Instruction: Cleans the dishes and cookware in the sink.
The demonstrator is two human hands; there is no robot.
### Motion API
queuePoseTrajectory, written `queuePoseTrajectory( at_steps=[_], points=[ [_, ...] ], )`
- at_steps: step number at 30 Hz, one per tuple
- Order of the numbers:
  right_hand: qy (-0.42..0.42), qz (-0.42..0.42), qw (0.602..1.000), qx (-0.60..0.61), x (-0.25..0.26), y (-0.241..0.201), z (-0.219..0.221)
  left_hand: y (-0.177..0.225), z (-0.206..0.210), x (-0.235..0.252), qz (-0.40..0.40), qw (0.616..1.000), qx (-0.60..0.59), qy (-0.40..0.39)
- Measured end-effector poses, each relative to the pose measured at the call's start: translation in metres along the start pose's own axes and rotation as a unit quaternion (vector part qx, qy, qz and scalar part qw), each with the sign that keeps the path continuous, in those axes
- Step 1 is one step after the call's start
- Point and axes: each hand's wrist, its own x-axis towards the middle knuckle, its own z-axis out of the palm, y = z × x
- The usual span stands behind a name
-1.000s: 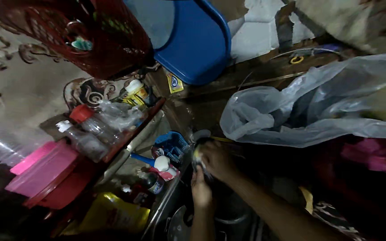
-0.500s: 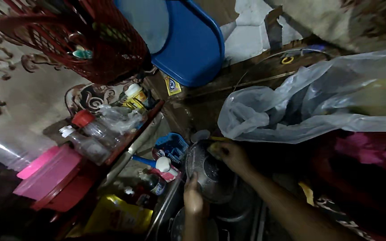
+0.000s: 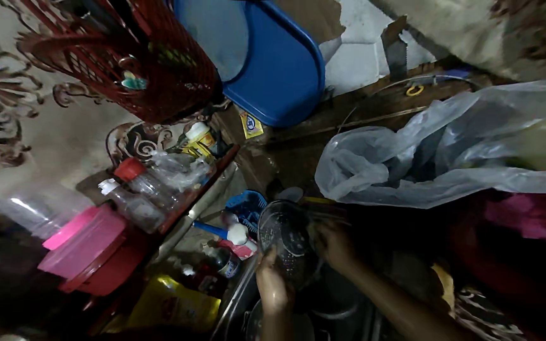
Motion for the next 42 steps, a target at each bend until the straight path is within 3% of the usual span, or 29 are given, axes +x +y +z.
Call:
queuePoseTrajectory(
  at_steps=[2,4,6,7,9,11,12,15,17,20,22,25,29,31,36,39,42],
  points=[
    [0.003,-0.064,0.997,0.039,-0.034,-0.002,0.02,-0.004,0.004,0.006,0.001,1.0,0.008,0.008],
    [0.074,-0.168,0.982,0.048,-0.044,-0.017,0.032,-0.012,0.009,0.008,0.009,0.999,0.042,-0.009],
    [0.168,-0.211,0.963,-0.004,-0.023,-0.037,0.03,-0.021,0.016,0.005,0.036,0.995,0.088,-0.029],
    [0.163,-0.183,0.969,-0.028,-0.008,-0.049,0.018,-0.019,0.019,0.0,0.04,0.993,0.102,-0.039],
    [0.073,-0.046,0.996,-0.033,0.022,-0.065,-0.015,-0.015,0.021,-0.009,0.053,0.992,0.11,-0.036],
    [0.003,0.087,0.996,0.031,0.045,-0.058,-0.035,-0.012,0.019,-0.014,0.071,0.993,0.089,-0.027],
    [0.001,0.11,0.992,0.068,0.045,-0.048,-0.034,-0.009,0.018,-0.014,0.079,0.994,0.077,-0.016],
    [-0.014,0.102,0.984,0.144,0.016,-0.023,-0.014,0.002,0.014,-0.008,0.075,0.995,0.057,0.011],
    [-0.006,0.039,0.985,0.171,-0.019,-0.019,0.012,-0.001,0.015,-0.001,0.087,0.994,0.062,0.016],
    [0.117,-0.11,0.976,0.149,-0.039,-0.027,0.042,-0.015,0.017,0.001,0.095,0.99,0.1,-0.005],
    [0.142,-0.142,0.974,0.107,-0.024,-0.033,0.039,-0.024,0.015,0.001,0.088,0.985,0.144,-0.016],
    [0.095,-0.073,0.991,0.059,0.019,-0.042,0.012,-0.022,0.013,-0.009,0.068,0.982,0.167,-0.047],
    [0.067,0.08,0.987,0.122,0.06,-0.048,-0.012,-0.011,0.01,-0.019,0.09,0.987,0.13,-0.029],
    [0.094,0.124,0.975,0.159,0.06,-0.047,-0.012,-0.006,0.009,-0.022,0.117,0.986,0.118,0.017],
    [0.347,0.102,0.893,0.269,0.049,-0.059,-0.006,-0.02,0.005,-0.024,0.212,0.962,0.054,0.161],
    [0.378,0.05,0.842,0.382,0.043,-0.083,-0.013,-0.035,0.002,-0.028,0.113,0.981,0.027,0.155],
    [0.349,0.013,0.813,0.466,0.037,-0.086,-0.02,-0.029,0.006,-0.025,-0.023,0.986,-0.103,0.128]
  ],
)
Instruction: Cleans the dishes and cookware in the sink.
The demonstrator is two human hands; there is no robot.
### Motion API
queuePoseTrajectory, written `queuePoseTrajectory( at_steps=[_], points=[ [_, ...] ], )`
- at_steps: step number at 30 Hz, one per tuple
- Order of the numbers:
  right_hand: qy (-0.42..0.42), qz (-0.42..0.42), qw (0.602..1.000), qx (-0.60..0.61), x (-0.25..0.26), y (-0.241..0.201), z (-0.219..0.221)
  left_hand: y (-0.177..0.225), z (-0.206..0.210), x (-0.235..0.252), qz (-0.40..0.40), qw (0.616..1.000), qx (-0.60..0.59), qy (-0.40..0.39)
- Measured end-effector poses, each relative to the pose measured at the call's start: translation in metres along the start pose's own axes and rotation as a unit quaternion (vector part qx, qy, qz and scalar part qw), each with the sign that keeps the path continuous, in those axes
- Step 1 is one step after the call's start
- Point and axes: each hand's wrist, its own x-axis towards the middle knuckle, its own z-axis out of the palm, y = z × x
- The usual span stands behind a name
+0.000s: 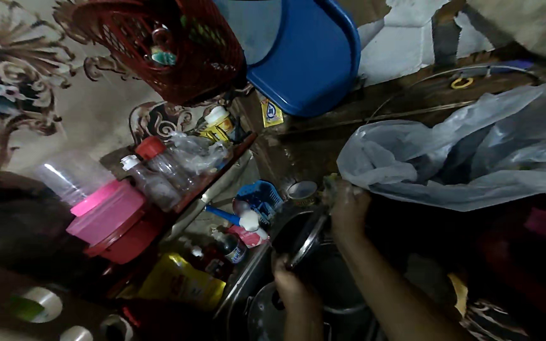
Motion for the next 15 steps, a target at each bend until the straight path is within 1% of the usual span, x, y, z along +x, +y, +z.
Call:
queuePoseTrajectory(
  at_steps=[2,3,4,5,6,7,9,10,11,12,13,14,15],
  points=[
    [-0.045,0.026,0.999,-0.008,0.003,0.004,-0.012,0.013,0.0,0.001,-0.079,0.995,-0.061,0.007],
    [-0.076,0.023,0.996,-0.039,0.006,0.01,-0.019,0.018,-0.002,0.002,-0.096,0.993,-0.07,0.006],
    [-0.126,0.013,0.988,-0.089,0.007,0.015,-0.03,0.021,-0.006,0.005,-0.104,0.992,-0.071,0.001],
    [-0.187,-0.011,0.969,-0.16,0.009,0.02,-0.04,0.022,-0.011,0.009,-0.107,0.992,-0.068,-0.008],
    [-0.256,-0.022,0.937,-0.236,0.008,0.021,-0.05,0.023,-0.018,0.012,-0.11,0.991,-0.066,-0.035],
    [-0.309,-0.022,0.897,-0.316,0.005,0.022,-0.054,0.023,-0.024,0.016,-0.11,0.989,-0.068,-0.066],
    [-0.39,-0.033,0.802,-0.451,-0.01,0.033,-0.059,0.019,-0.031,0.02,-0.099,0.988,-0.051,-0.111],
    [-0.43,-0.042,0.759,-0.487,-0.022,0.041,-0.061,0.014,-0.034,0.022,-0.093,0.986,-0.033,-0.137],
    [-0.463,-0.053,0.739,-0.487,-0.036,0.047,-0.062,0.01,-0.035,0.022,-0.085,0.985,0.0,-0.148],
    [-0.474,-0.08,0.752,-0.452,-0.05,0.057,-0.062,0.006,-0.035,0.021,-0.075,0.985,0.035,-0.153],
    [-0.474,-0.11,0.773,-0.406,-0.057,0.068,-0.059,0.003,-0.035,0.019,-0.061,0.983,0.07,-0.16],
    [-0.464,-0.135,0.791,-0.376,-0.054,0.078,-0.055,0.001,-0.037,0.016,-0.047,0.98,0.097,-0.169],
    [-0.449,-0.136,0.8,-0.374,-0.043,0.085,-0.05,0.0,-0.039,0.012,-0.034,0.976,0.121,-0.178]
  ],
)
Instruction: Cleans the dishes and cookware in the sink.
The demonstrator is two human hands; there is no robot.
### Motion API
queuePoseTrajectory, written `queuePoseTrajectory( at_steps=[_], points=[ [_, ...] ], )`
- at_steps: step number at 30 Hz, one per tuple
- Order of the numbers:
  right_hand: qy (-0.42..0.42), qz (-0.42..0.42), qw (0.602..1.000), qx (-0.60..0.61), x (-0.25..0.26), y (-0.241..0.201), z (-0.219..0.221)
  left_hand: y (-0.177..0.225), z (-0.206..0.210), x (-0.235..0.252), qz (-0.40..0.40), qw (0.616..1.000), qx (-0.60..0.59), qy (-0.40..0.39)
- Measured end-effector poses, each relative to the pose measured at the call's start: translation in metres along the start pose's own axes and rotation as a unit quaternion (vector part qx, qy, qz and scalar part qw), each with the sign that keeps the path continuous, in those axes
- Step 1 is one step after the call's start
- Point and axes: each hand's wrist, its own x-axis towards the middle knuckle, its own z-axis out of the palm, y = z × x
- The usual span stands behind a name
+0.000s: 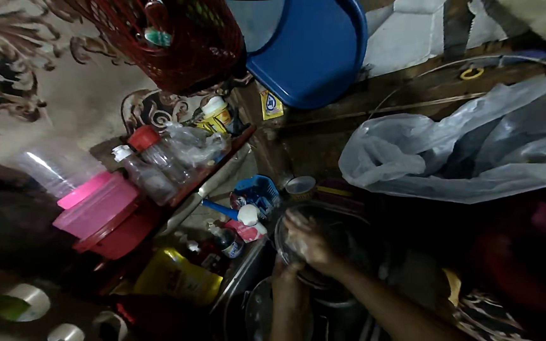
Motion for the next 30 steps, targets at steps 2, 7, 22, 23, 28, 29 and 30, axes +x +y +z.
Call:
queuePoseTrajectory(
  at_steps=[2,7,22,23,28,29,30],
  points=[
    [0.022,0.11,0.994,-0.005,0.027,0.012,-0.017,-0.006,0.0,-0.011,0.014,0.998,0.059,-0.005],
    [0.036,0.214,0.976,0.017,0.071,-0.014,-0.049,-0.005,0.003,-0.014,0.008,0.992,0.123,-0.015],
    [0.006,0.022,0.999,-0.032,-0.013,0.006,0.008,-0.005,0.018,0.032,-0.051,0.991,-0.001,0.124],
    [0.002,-0.011,1.0,-0.027,-0.018,0.006,0.013,-0.007,0.018,0.03,-0.048,0.991,0.004,0.122],
    [0.001,0.162,0.984,-0.079,0.021,0.025,-0.024,0.002,0.017,0.013,-0.043,0.995,0.003,0.093],
    [0.001,0.218,0.975,-0.037,0.026,0.026,-0.035,0.004,0.014,0.012,-0.044,0.995,0.009,0.091],
    [0.011,0.262,0.965,0.024,0.028,0.031,-0.044,0.008,0.012,0.013,-0.047,0.995,0.017,0.09]
  ],
)
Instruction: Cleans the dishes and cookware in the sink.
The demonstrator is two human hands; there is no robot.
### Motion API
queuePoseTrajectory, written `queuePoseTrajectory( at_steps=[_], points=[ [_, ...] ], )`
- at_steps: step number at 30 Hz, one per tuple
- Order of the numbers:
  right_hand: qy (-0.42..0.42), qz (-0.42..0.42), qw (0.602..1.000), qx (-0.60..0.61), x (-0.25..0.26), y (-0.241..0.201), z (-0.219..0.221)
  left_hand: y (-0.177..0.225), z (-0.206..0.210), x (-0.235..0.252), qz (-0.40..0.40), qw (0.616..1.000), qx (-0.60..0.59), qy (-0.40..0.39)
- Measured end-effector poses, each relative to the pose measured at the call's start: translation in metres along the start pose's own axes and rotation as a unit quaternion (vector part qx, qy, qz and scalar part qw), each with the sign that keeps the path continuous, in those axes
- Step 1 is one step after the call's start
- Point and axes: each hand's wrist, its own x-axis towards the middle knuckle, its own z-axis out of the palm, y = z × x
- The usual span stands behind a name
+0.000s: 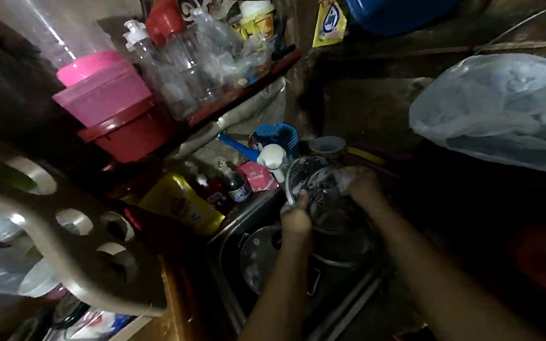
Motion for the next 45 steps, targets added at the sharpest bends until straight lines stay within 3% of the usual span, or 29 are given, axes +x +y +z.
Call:
queuePoseTrajectory(
  at_steps=[3,6,10,13,15,20,25,28,33,37,39,42,44,45],
  points=[
    [-0.041,0.126,0.969,0.21,-0.002,0.006,-0.02,0.018,-0.007,0.005,-0.005,0.998,0.067,-0.022],
    [-0.058,0.194,0.93,0.308,-0.015,0.0,-0.027,0.033,-0.025,0.014,0.017,0.973,0.213,-0.085],
    [-0.069,0.205,0.932,0.291,-0.017,0.004,-0.022,0.021,-0.056,0.023,0.077,0.942,0.319,0.066],
    [-0.076,0.216,0.937,0.263,-0.018,0.012,-0.006,0.002,-0.077,0.017,0.027,0.917,0.385,0.101],
    [-0.085,0.231,0.935,0.257,-0.022,0.01,0.005,-0.006,-0.082,0.01,-0.025,0.922,0.375,0.094],
    [-0.144,0.229,0.948,0.165,-0.045,-0.012,0.014,-0.005,-0.091,0.007,-0.066,0.94,0.329,0.055],
    [-0.123,0.252,0.927,0.25,-0.048,0.01,0.025,-0.005,-0.096,0.008,-0.117,0.956,0.267,0.022],
    [-0.12,0.266,0.901,0.321,-0.05,0.002,0.031,-0.013,-0.105,0.006,-0.103,0.969,0.222,0.011],
    [-0.144,0.237,0.886,0.372,-0.041,-0.015,0.059,-0.022,-0.116,0.01,-0.049,0.983,0.129,0.122],
    [-0.196,0.25,0.838,0.445,-0.035,-0.028,0.093,-0.017,-0.129,0.014,-0.023,0.967,0.106,0.232],
    [-0.205,0.237,0.857,0.409,-0.03,-0.027,0.097,-0.017,-0.143,0.018,-0.008,0.959,0.098,0.264],
    [-0.193,0.14,0.955,0.174,-0.012,-0.001,0.085,-0.015,-0.152,0.018,-0.005,0.949,0.099,0.298],
    [-0.206,0.091,0.974,0.03,-0.003,0.03,0.077,-0.015,-0.154,0.02,-0.007,0.947,0.103,0.304],
    [-0.249,0.076,0.965,-0.036,-0.005,0.039,0.071,-0.014,-0.154,0.021,-0.008,0.946,0.105,0.305]
  ],
)
